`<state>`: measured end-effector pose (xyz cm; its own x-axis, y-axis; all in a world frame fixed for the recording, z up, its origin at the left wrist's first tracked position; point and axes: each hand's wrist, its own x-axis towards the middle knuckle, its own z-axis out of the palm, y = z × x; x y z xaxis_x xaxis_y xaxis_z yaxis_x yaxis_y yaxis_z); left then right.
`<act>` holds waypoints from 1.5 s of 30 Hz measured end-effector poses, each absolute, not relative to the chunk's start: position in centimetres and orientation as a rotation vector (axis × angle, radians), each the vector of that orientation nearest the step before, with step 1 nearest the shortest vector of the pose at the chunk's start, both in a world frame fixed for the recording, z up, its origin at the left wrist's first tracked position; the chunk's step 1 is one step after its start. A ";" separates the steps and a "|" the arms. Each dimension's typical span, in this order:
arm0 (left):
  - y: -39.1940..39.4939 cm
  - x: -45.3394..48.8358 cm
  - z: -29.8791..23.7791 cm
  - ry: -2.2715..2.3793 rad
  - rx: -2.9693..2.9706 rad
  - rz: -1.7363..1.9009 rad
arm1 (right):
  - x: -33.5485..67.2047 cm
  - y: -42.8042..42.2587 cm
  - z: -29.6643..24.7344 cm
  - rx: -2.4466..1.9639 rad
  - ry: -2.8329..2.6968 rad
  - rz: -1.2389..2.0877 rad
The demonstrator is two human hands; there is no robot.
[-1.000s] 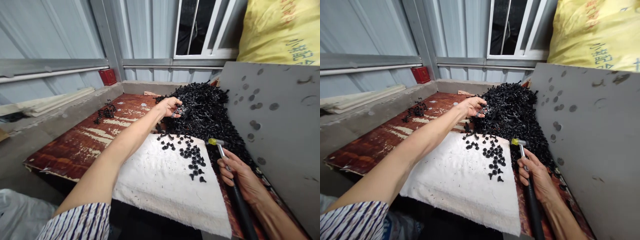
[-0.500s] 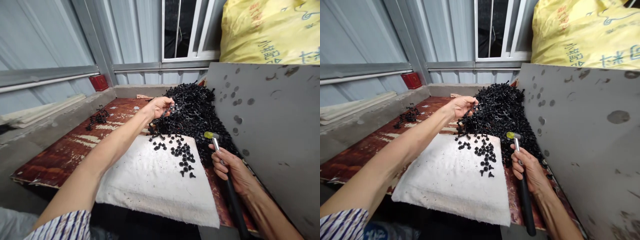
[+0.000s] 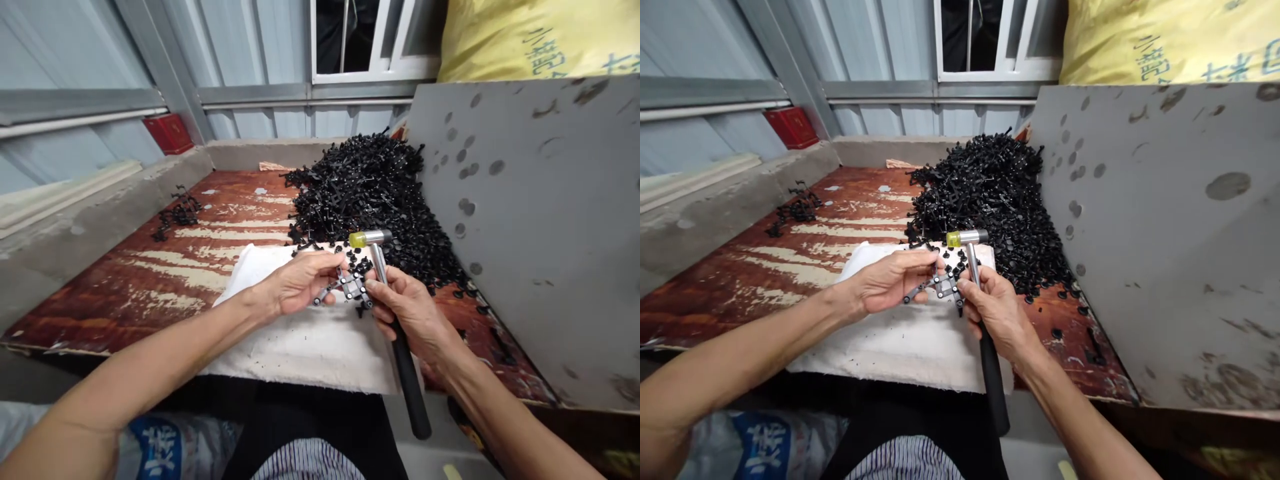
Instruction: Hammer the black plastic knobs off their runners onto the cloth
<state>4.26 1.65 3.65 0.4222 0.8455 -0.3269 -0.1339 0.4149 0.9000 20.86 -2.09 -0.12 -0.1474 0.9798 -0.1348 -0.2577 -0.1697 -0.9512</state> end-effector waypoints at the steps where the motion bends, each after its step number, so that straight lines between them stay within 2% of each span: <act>1: 1.5 3.8 3.3 0.909 0.935 0.712 | 20.5 -2.2 -0.2 -1.056 -1.021 1.528; 10: 0.9 0.4 1.5 1.030 0.948 0.577 | 18.0 -2.6 -0.9 -1.124 -1.124 1.551; 19: 5.9 -4.4 1.0 1.286 0.898 0.876 | 17.7 -3.8 -2.3 -1.147 -1.001 1.514; 45: 10.0 -5.3 -0.7 1.371 0.805 0.824 | 17.7 -3.5 -3.1 -1.156 -0.927 1.564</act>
